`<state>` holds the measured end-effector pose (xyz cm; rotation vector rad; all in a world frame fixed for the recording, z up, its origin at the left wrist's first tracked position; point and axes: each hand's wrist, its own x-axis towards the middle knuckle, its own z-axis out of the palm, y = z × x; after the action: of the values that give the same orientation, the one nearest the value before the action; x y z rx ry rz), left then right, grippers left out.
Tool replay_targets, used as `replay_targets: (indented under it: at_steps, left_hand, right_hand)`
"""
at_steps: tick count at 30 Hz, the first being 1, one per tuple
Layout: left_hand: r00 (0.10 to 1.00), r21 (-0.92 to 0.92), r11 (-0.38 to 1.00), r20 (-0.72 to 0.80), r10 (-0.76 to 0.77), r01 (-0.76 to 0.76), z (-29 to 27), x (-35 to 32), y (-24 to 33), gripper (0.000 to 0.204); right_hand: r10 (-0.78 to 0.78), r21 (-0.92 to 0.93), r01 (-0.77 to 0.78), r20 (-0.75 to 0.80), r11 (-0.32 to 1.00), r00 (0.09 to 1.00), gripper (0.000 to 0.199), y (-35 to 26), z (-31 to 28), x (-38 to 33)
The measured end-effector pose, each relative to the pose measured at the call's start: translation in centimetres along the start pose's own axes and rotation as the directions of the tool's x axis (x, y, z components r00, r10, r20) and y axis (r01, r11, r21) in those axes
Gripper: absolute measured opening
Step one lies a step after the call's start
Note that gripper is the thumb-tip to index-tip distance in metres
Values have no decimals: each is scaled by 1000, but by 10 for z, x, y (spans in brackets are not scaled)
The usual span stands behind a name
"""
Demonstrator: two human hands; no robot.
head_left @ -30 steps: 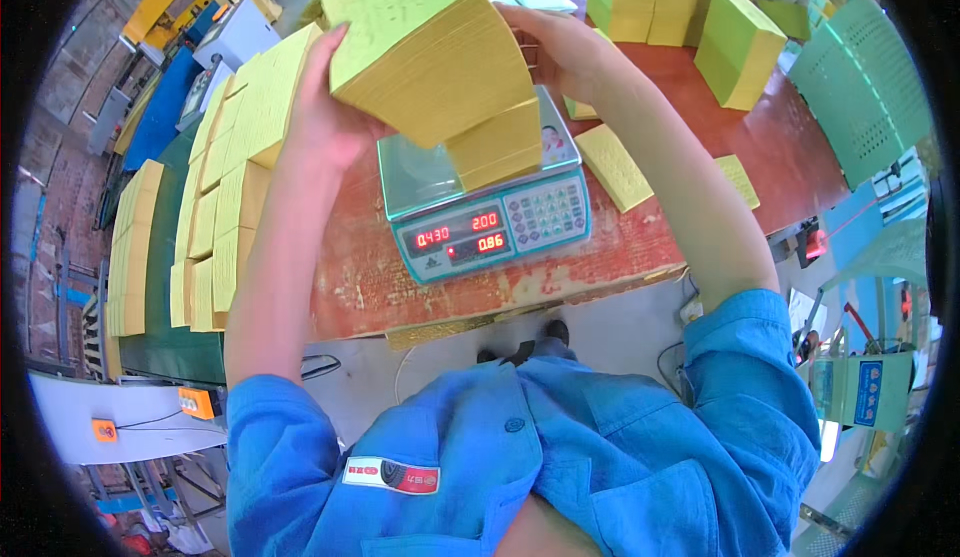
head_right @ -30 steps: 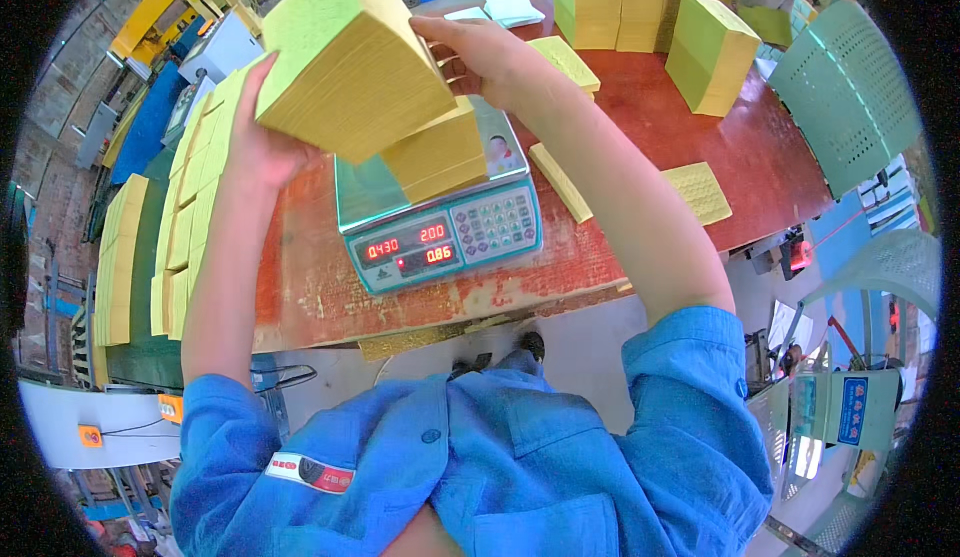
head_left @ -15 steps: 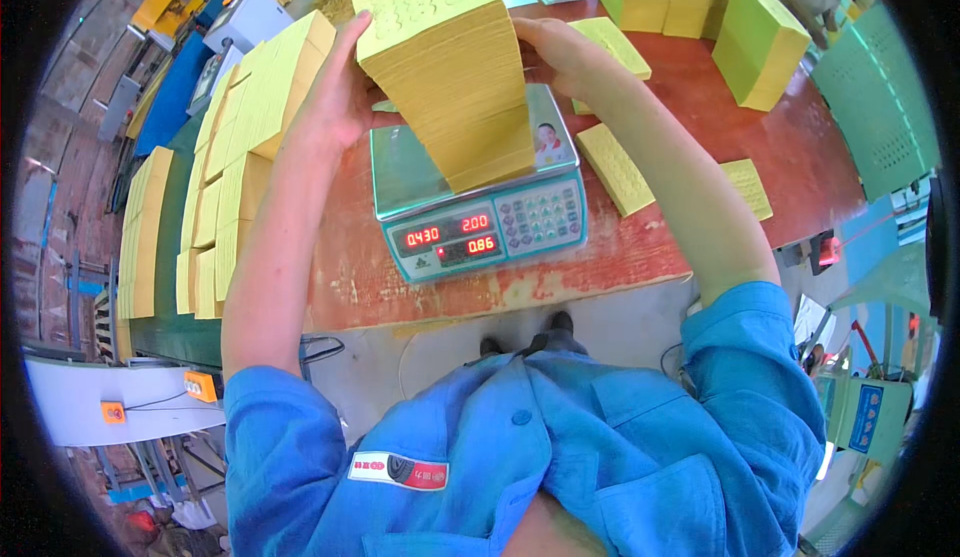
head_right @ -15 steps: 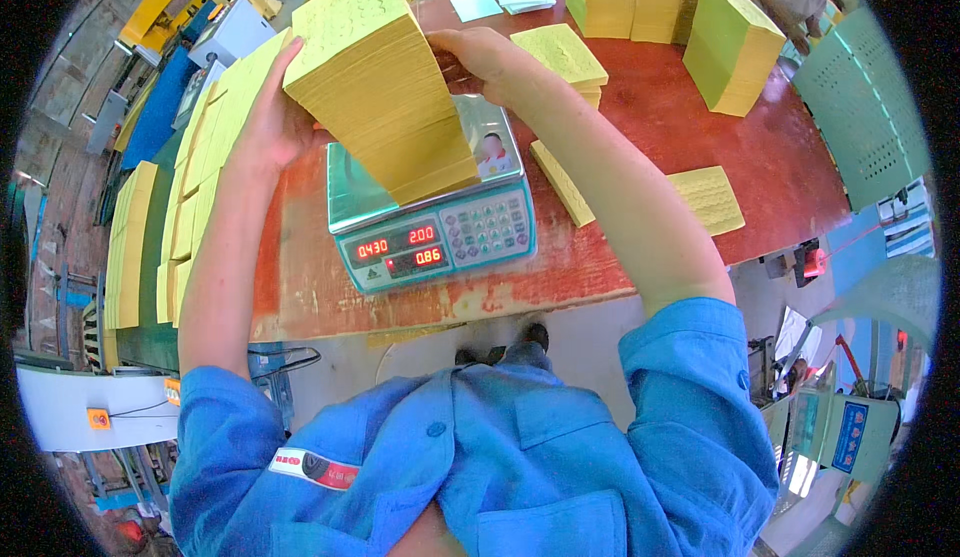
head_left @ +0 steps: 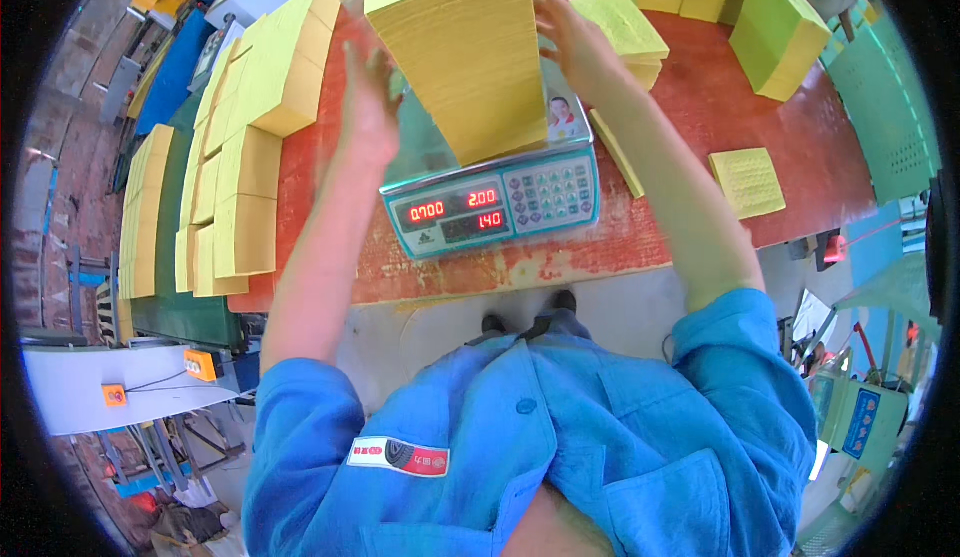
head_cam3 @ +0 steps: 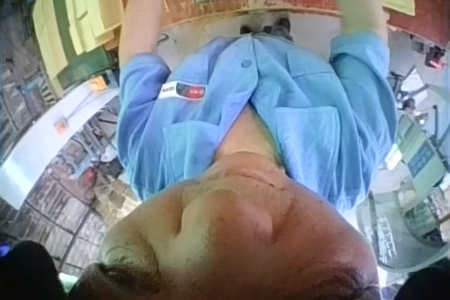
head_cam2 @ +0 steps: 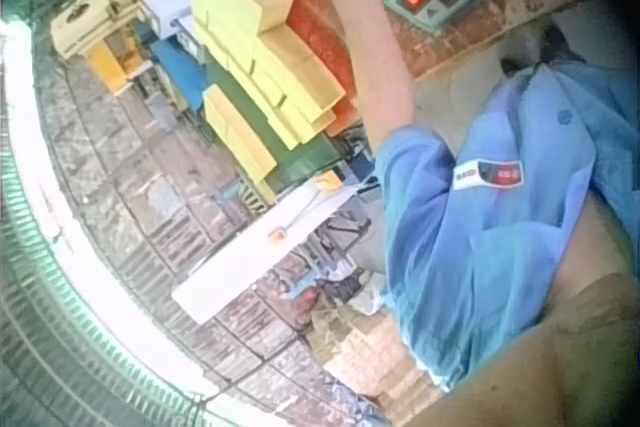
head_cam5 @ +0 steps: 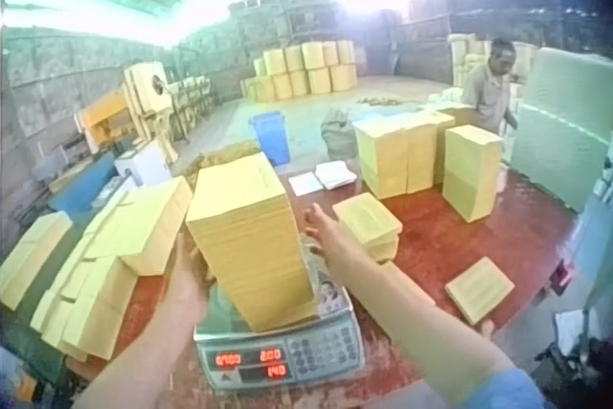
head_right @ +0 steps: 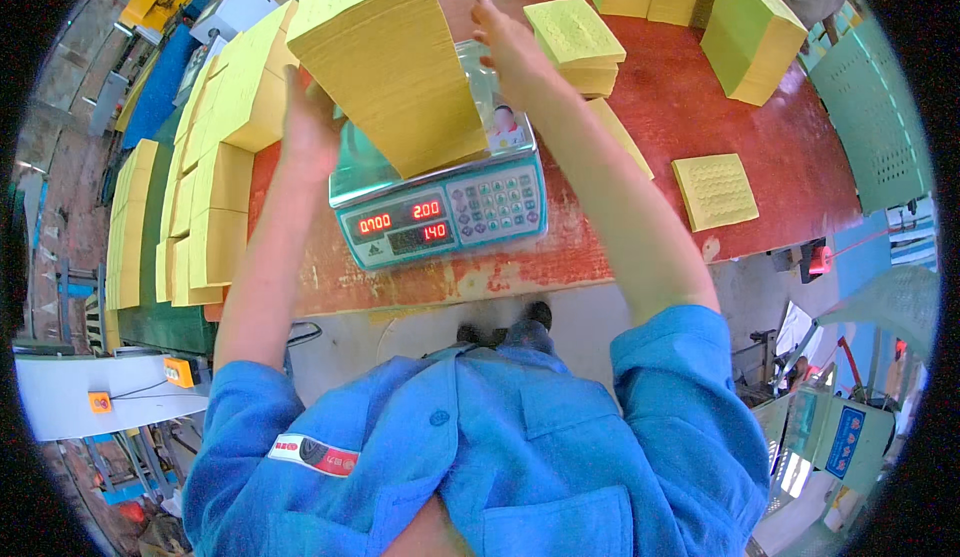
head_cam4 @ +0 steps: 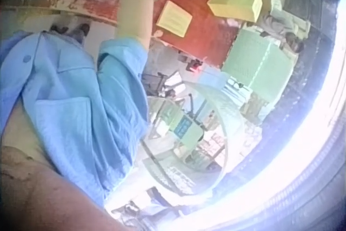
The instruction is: The recorder weighs stacks of yellow paper on an electronic scale and organizes them on a table.
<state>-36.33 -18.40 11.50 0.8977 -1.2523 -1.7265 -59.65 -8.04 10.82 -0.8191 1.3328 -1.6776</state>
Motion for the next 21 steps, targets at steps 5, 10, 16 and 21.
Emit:
replay_targets:
  at_steps: [5,10,16,21]
  left_hand:
    - [994,-258,963,53,93,-77,48,-20,-19,54]
    - [995,-29,996,-54,79,-80,47,-26,-4,49]
    - [906,-5,989,-402,132,-146,-149,-98,-56,61]
    - [656,19,999,-755,-8,35,-192,-232,-91,61]
  right_hand:
    - [74,296,-69,-7,953,997,60,34,36,-7]
    - [115,462,-189,185,866,976,45,31,2,-2]
    - [-41,158,51,-65,986,997,36,7,-86,-93]
    - [209,83,-205,-44,975,977,31,36,-152,-188]
